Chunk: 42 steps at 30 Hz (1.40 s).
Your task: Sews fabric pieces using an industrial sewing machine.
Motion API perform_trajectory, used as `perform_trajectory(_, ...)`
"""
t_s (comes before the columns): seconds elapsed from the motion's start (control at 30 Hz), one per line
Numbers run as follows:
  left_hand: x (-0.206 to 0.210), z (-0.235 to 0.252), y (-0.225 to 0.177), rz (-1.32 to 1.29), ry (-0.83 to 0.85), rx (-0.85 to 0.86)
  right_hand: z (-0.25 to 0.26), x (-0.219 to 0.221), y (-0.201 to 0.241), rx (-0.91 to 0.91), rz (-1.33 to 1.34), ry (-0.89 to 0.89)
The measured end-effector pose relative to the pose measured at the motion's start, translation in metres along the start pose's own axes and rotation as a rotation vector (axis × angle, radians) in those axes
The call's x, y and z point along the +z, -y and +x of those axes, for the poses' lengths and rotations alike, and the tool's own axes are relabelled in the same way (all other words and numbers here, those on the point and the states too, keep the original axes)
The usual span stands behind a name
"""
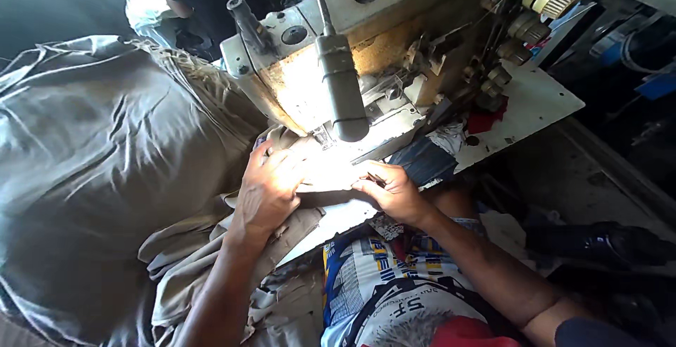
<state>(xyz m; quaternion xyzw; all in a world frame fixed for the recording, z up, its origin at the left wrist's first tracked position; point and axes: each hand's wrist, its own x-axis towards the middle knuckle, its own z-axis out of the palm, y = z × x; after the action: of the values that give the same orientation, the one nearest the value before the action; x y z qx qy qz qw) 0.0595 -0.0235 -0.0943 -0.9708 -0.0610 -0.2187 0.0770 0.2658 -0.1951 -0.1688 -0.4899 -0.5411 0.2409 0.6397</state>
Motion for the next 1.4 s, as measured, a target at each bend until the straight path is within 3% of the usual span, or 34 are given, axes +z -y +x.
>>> perform_trajectory(0.2, 0.01, -0.003, 0.019, -0.333, -0.134, 0.01, 0.01, 0.005, -0.004, -0.029, -0.012, -0.022)
perform_trajectory(0.57, 0.006, 0.008, 0.022, -0.258, -0.115, 0.027, 0.015, 0.008, -0.001, -0.022, -0.021, -0.049)
perform_trajectory(0.7, -0.001, 0.01, 0.025, -0.208, -0.04, 0.034, 0.021, 0.012, -0.005, -0.053, -0.045, -0.087)
perform_trajectory(0.87, -0.036, 0.013, 0.011, -0.162, 0.196, -0.033, 0.026, 0.008, -0.006, -0.053, -0.08, -0.048)
perform_trajectory(1.1, -0.018, -0.005, -0.028, -0.349, 0.131, -0.07, 0.013, -0.007, 0.001, -0.153, -0.234, 0.249)
perform_trajectory(1.4, 0.013, -0.012, -0.028, -0.034, -0.033, 0.053, -0.002, -0.014, 0.005, -0.166, -0.171, 0.15)
